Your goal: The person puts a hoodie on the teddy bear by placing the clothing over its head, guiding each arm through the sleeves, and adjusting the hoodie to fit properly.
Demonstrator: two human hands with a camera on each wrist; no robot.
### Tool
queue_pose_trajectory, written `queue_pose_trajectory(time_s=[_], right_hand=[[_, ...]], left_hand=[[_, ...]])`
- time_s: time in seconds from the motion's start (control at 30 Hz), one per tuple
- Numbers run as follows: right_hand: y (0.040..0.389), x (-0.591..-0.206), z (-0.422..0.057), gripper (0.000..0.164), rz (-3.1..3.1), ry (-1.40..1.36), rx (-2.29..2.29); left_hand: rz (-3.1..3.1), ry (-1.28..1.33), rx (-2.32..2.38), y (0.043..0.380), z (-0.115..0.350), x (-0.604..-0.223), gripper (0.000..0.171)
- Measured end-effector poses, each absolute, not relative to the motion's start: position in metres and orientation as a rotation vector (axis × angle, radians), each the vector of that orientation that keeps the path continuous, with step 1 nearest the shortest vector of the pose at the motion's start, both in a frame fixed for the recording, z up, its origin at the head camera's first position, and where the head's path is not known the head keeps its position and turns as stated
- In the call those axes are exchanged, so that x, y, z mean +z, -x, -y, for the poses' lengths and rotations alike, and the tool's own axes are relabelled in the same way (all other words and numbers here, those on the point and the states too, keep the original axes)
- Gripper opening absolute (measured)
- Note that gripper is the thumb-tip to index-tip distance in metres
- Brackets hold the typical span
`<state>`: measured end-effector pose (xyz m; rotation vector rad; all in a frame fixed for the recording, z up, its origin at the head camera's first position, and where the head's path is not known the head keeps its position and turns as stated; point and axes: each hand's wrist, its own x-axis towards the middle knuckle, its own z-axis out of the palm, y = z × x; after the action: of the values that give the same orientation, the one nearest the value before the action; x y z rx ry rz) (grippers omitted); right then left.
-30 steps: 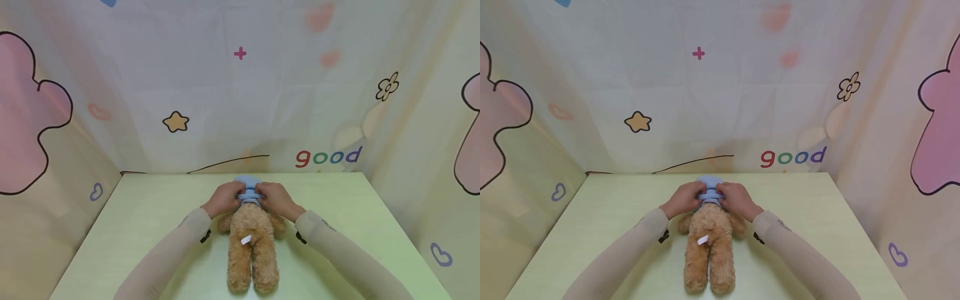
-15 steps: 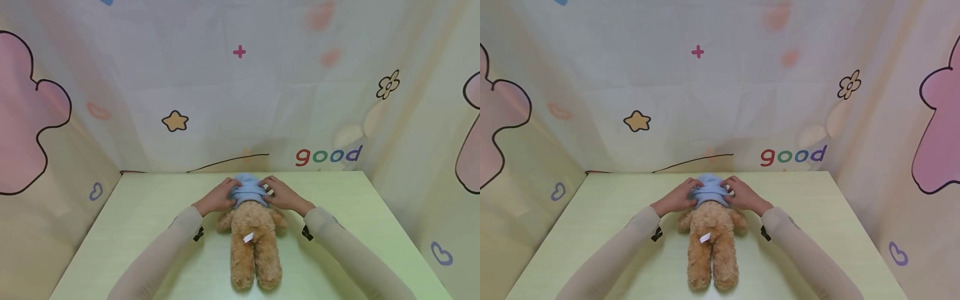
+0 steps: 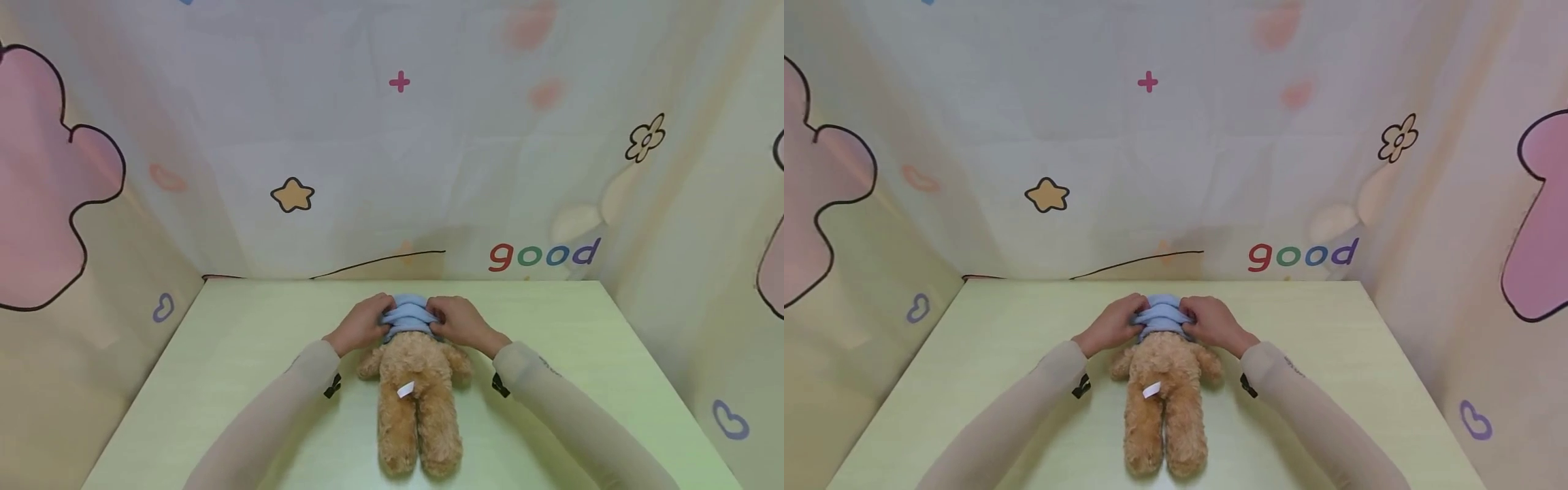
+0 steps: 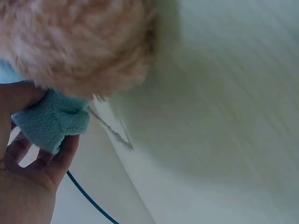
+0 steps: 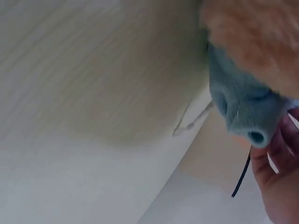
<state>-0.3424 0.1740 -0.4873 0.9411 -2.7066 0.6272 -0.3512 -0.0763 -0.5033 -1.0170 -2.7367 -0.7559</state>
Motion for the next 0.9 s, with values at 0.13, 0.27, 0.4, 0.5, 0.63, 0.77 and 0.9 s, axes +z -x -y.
queue_pose_trajectory(time_s=[0.13,0.27,0.4,0.5,0.63,0.77,0.9], right_hand=[[0.339,-0.486,-0.17,0.02,2.653,-0.912,0.521],[0.336,-0.483,-0.171,0.011,2.647,-0.865,0.477],[0.332,-0.48,-0.175,0.02,2.682,-0.776,0.48],[0.327,-0.477,-0.176,0.023,2.681,-0.747,0.481],[0.313,-0.469,-0.173,0.016,2.685,-0.758,0.553],[0.299,-0.458,-0.169,0.018,2.805,-0.762,0.68],[0.292,-0.451,-0.162,0.028,2.939,-0.72,0.762]], left_hand=[[2.715,0.996,-0.675,0.351,0.075,-0.504,0.022],[2.745,0.926,-0.693,0.35,0.078,-0.506,0.021],[2.792,0.882,-0.839,0.345,0.083,-0.506,0.045],[2.841,0.721,-1.072,0.339,0.089,-0.505,0.057],[2.929,0.357,-1.428,0.329,0.106,-0.502,0.048],[3.06,0.276,-1.798,0.325,0.122,-0.506,0.038],[3.046,0.458,-2.148,0.321,0.116,-0.514,0.034]])
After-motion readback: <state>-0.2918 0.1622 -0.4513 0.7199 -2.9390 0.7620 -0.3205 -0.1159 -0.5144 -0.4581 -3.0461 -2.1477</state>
